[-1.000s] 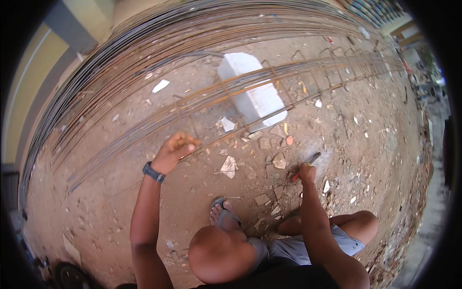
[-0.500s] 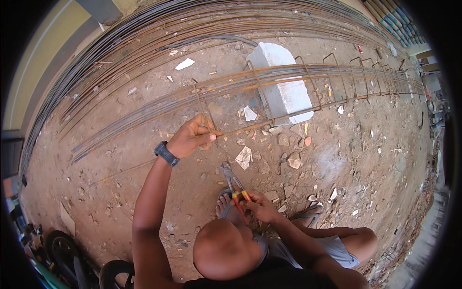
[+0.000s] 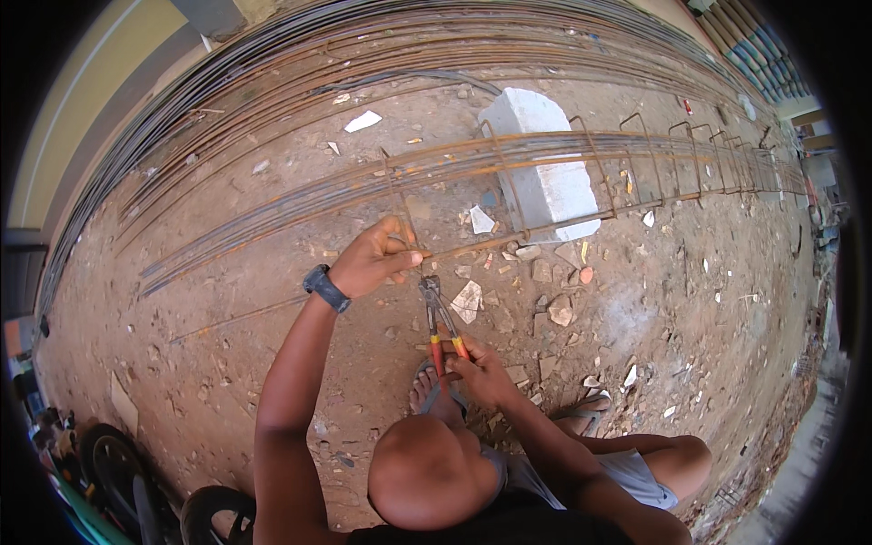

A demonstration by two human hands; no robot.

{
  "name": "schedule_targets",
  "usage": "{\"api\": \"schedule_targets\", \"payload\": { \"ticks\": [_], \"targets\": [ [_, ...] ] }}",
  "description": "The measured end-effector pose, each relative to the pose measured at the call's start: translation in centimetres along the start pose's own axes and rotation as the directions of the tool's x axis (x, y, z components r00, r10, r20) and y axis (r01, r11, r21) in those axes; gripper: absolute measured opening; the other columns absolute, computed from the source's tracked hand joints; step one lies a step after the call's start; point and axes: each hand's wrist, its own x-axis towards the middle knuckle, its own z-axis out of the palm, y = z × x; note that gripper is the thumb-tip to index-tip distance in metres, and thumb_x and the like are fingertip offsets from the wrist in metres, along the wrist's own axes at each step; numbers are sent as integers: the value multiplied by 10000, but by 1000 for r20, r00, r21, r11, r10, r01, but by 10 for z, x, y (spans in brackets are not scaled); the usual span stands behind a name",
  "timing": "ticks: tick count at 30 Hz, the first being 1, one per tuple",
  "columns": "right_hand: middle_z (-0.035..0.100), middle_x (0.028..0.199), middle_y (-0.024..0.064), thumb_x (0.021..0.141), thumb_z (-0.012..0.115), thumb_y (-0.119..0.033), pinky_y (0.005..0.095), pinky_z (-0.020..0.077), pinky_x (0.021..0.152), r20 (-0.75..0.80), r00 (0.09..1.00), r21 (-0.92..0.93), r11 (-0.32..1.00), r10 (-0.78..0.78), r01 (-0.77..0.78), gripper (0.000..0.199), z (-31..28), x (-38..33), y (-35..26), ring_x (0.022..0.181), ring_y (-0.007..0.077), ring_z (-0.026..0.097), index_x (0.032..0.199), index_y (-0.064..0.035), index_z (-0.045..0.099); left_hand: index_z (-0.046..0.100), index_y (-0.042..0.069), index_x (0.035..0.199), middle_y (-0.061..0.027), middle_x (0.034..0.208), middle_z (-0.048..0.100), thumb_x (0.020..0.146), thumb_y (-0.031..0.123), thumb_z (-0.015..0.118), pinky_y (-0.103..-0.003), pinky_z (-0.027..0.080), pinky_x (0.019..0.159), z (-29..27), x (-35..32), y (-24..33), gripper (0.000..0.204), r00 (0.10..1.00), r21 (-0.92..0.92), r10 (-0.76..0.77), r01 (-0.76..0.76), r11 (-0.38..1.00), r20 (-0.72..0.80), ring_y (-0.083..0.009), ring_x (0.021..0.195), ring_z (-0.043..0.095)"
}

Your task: The person assembles a rebar cage by tying metal rods together with wire using pliers. They repeatedly wrap and twist wire around intersections to secure the structure.

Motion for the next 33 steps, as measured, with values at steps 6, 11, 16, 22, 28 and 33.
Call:
{"api": "schedule_targets", "payload": {
  "ticks": [6, 11, 16, 22, 28, 33],
  "targets": [
    [660, 982, 103, 1005, 547, -116, 322, 528, 719, 27, 1000, -350, 937, 15, -4, 259, -4, 8, -7, 817, 168, 657, 1242, -13, 573, 410, 53, 1139, -158, 1017, 723, 1002, 291, 646, -285, 544, 686, 1, 0, -2, 362, 1000, 137, -28, 28, 990, -2, -150, 915, 666],
    [660, 917, 193, 1012, 574, -190, 414, 521, 721, -77, 975, -633, 766, -206, 112, 296, 8, 6, -9, 805, 348, 677, 1239, 0, 549, 395, 28, 1106, -215, 986, 700, 1030, 381, 572, -348, 541, 741, 8, -3, -2, 401, 995, 503, 90, -59, 862, -38, -254, 928, 683],
    [636, 770, 111, 988, 640, -251, 391, 509, 643, -94, 979, -670, 739, -182, 73, 331, 14, 14, -28, 686, 285, 645, 1184, -6, 533, 418, 15, 1059, -230, 893, 697, 1029, 377, 558, -421, 525, 746, 10, -3, -11, 389, 985, 477, 153, -99, 873, -77, -350, 867, 703],
    [596, 729, 53, 952, 687, -256, 325, 472, 524, 479, 823, 190, 880, 305, -436, 319, -16, 32, -5, 552, 182, 579, 1130, -38, 538, 442, 33, 1004, -170, 835, 687, 1012, 351, 594, -374, 511, 670, 19, -4, 1, 353, 988, 349, 113, -71, 935, -103, -266, 725, 666],
    [609, 793, 74, 944, 685, -265, 326, 475, 518, 130, 986, -110, 987, -104, 119, 314, -24, 17, -2, 543, 185, 574, 1130, -47, 558, 470, 37, 1108, -78, 911, 640, 1029, 301, 591, -330, 552, 738, 9, 1, 4, 301, 999, 290, 13, -2, 957, -38, -154, 874, 650],
    [620, 806, 129, 1009, 535, -416, 417, 525, 611, -38, 946, -625, 747, -323, 229, 439, -2, 4, -13, 630, 271, 626, 1190, -16, 565, 549, 56, 1110, -19, 981, 642, 1031, 287, 600, -306, 497, 871, -2, 3, -6, 249, 989, 16, -8, 6, 1000, 146, -115, 960, 610]
  ]
}}
